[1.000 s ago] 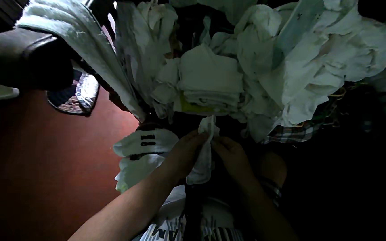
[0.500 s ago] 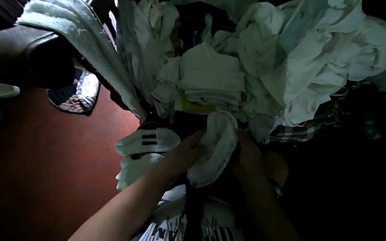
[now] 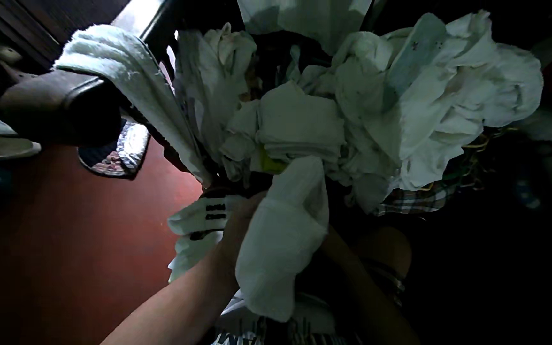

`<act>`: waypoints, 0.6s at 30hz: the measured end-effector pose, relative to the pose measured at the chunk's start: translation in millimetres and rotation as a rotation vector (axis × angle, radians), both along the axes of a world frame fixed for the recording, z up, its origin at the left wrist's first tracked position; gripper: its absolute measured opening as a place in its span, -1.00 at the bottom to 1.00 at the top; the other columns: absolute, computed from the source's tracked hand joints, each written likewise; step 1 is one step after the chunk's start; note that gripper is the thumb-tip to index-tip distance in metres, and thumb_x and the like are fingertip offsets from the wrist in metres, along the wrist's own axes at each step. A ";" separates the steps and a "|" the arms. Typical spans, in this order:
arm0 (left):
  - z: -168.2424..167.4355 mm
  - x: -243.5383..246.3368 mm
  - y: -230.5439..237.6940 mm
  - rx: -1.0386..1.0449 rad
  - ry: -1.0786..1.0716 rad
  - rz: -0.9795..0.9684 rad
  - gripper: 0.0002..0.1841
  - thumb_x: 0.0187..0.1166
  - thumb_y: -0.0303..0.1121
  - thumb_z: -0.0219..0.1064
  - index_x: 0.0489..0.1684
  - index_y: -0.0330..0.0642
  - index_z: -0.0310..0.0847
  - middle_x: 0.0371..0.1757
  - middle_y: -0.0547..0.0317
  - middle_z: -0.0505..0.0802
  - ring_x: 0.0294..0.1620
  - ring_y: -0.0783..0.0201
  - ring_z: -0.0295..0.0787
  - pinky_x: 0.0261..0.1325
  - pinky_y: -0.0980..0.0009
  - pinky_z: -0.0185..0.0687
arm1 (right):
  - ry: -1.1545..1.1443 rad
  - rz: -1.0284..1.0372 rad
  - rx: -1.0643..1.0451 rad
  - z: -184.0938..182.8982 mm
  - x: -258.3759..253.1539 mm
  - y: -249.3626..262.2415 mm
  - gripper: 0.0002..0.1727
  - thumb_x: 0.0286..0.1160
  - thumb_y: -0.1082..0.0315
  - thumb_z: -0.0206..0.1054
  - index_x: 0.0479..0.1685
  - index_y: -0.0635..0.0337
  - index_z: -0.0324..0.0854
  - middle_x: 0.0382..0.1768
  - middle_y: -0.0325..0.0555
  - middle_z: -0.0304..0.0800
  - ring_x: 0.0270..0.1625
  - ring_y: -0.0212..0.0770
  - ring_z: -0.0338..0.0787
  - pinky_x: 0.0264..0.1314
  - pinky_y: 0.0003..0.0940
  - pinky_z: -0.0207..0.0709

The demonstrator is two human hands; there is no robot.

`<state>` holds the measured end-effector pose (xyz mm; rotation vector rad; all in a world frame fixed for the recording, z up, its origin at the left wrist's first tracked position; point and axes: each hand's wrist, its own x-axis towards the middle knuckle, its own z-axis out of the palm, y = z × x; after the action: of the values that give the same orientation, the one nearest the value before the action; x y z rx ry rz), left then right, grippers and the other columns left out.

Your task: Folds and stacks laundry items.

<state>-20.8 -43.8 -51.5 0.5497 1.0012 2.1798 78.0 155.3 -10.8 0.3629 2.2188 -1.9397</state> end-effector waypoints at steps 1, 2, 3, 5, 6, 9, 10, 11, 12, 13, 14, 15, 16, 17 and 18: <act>12.1 1.9 2.9 0.095 -0.054 -0.122 -0.63 0.88 -0.25 -0.09 0.40 -0.05 0.59 0.20 0.23 0.81 0.21 0.44 0.75 0.28 0.43 0.71 | 0.031 0.031 0.077 7.0 0.1 -1.5 -0.59 0.72 0.34 0.15 0.45 0.35 0.48 0.14 -0.06 0.77 0.14 -0.45 0.74 0.25 -0.52 0.63; 33.7 6.9 7.2 0.137 -0.125 -0.202 -0.64 0.86 -0.27 -0.08 0.30 -0.04 0.66 0.14 0.24 0.85 0.17 0.44 0.78 0.26 0.43 0.72 | 0.054 0.052 0.220 19.8 0.5 -1.1 -0.55 0.68 0.38 0.20 0.46 0.46 0.49 0.22 0.14 0.77 0.24 -0.25 0.75 0.37 -0.37 0.57; 67.8 16.0 13.1 0.083 -0.228 -0.217 -0.64 0.78 -0.30 -0.05 0.04 0.00 0.77 -0.06 0.29 0.91 -0.01 0.49 0.85 0.11 0.49 0.79 | 0.051 0.052 0.335 35.6 1.7 -0.1 -0.54 0.67 0.43 0.18 0.46 0.54 0.46 0.26 0.29 0.73 0.29 -0.13 0.74 0.43 -0.27 0.52; 112.7 25.7 16.3 -0.048 -0.293 -0.265 -0.63 0.75 -0.34 -0.06 -0.23 0.08 0.77 -0.26 0.36 0.92 -0.20 0.57 0.86 -0.07 0.60 0.80 | 0.039 -0.031 0.396 55.8 7.4 1.8 -0.59 0.68 0.47 0.14 0.41 0.56 0.47 0.18 0.26 0.74 0.22 -0.23 0.73 0.37 -0.37 0.52; 117.0 24.5 13.5 -0.093 -0.259 -0.272 -0.70 0.69 -0.36 0.06 -0.24 0.11 0.79 -0.27 0.38 0.92 -0.23 0.58 0.86 -0.10 0.62 0.80 | 0.038 -0.097 0.338 60.9 12.1 2.5 -0.63 0.71 0.47 0.11 0.37 0.53 0.50 0.12 0.13 0.76 0.14 -0.38 0.72 0.31 -0.51 0.53; 97.7 4.9 -2.0 -0.274 0.032 -0.231 -0.67 0.42 -0.40 0.44 0.13 0.16 0.79 -0.13 0.44 0.94 -0.16 0.58 0.86 -0.06 0.59 0.82 | 0.161 -0.313 -0.184 60.1 19.9 7.5 -0.72 0.79 0.45 -0.04 0.09 0.30 0.62 -0.18 -0.33 0.78 -0.11 -0.69 0.72 0.03 -0.76 0.60; 88.8 -2.5 -5.2 -0.402 0.172 -0.192 -0.67 0.43 -0.43 0.46 0.15 0.11 0.76 -0.13 0.44 0.92 -0.18 0.58 0.84 -0.08 0.59 0.81 | 0.221 -0.333 -0.360 55.2 21.8 9.1 -0.71 0.80 0.39 -0.03 0.05 0.21 0.65 -0.21 -0.39 0.81 -0.14 -0.68 0.75 -0.02 -0.73 0.64; 78.9 -6.9 -5.2 -0.552 0.320 -0.138 -0.72 0.47 -0.43 0.45 0.12 0.02 0.74 -0.16 0.40 0.90 -0.21 0.57 0.81 -0.10 0.57 0.78 | 0.254 -0.309 -0.527 50.5 24.1 10.2 -0.72 0.78 0.30 0.04 0.04 0.12 0.69 -0.22 -0.40 0.85 -0.17 -0.63 0.79 -0.07 -0.67 0.70; 69.1 -6.9 -1.6 -0.692 0.443 -0.079 -0.78 0.51 -0.37 0.45 0.08 -0.04 0.74 -0.18 0.39 0.88 -0.22 0.58 0.78 -0.09 0.55 0.75 | 0.250 -0.261 -0.650 47.4 25.2 9.8 -0.75 0.69 0.20 0.16 0.04 0.04 0.71 -0.23 -0.39 0.88 -0.22 -0.57 0.82 -0.15 -0.60 0.74; 60.3 -3.5 3.6 -0.774 0.507 -0.042 -0.79 0.56 -0.31 0.40 0.08 -0.10 0.73 -0.18 0.38 0.84 -0.20 0.59 0.73 -0.06 0.54 0.70 | 0.234 -0.183 -0.726 46.0 25.6 8.3 -0.73 0.58 0.11 0.30 0.08 0.01 0.71 -0.19 -0.38 0.89 -0.17 -0.52 0.85 -0.10 -0.53 0.77; 53.2 0.9 8.6 -0.783 0.509 -0.028 -0.78 0.63 -0.29 0.34 0.11 -0.12 0.71 -0.14 0.39 0.83 -0.16 0.62 0.73 0.00 0.56 0.69 | 0.231 -0.096 -0.756 46.2 24.8 5.0 -0.67 0.48 0.07 0.38 0.12 -0.01 0.68 -0.14 -0.40 0.89 -0.11 -0.50 0.85 -0.02 -0.49 0.76; 49.8 4.5 13.1 -0.758 0.491 -0.029 -0.76 0.69 -0.29 0.26 0.17 -0.15 0.68 -0.09 0.38 0.81 -0.10 0.64 0.71 0.06 0.58 0.68 | 0.250 -0.011 -0.751 46.9 23.7 1.4 -0.63 0.44 0.07 0.42 0.16 -0.02 0.65 -0.10 -0.44 0.87 -0.06 -0.51 0.84 0.04 -0.50 0.75; 47.1 6.0 16.8 -0.751 0.473 -0.037 -0.74 0.73 -0.28 0.22 0.21 -0.15 0.66 -0.02 0.34 0.80 -0.05 0.60 0.71 0.11 0.56 0.68 | 0.267 0.065 -0.743 48.2 23.4 -0.6 -0.62 0.41 0.07 0.45 0.16 -0.05 0.65 -0.08 -0.48 0.87 -0.04 -0.53 0.83 0.07 -0.51 0.74; 46.5 6.0 20.3 -0.771 0.464 -0.028 -0.74 0.73 -0.28 0.21 0.22 -0.15 0.66 0.03 0.28 0.77 -0.03 0.54 0.70 0.11 0.51 0.67 | 0.279 0.137 -0.733 49.3 24.2 -0.4 -0.63 0.39 0.05 0.48 0.15 -0.09 0.69 -0.08 -0.52 0.88 -0.04 -0.56 0.83 0.07 -0.54 0.73; 48.4 4.9 23.5 -0.806 0.435 0.002 -0.76 0.72 -0.30 0.22 0.20 -0.14 0.66 0.00 0.25 0.76 -0.10 0.51 0.70 0.01 0.49 0.68 | 0.280 0.213 -0.698 51.7 25.3 1.4 -0.66 0.37 0.03 0.50 0.10 -0.16 0.72 -0.11 -0.60 0.87 -0.08 -0.63 0.82 0.02 -0.60 0.72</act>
<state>-15.9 -20.4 -3.2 0.6211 1.9620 1.4763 103.4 156.7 40.9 -0.2465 1.4630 -2.5698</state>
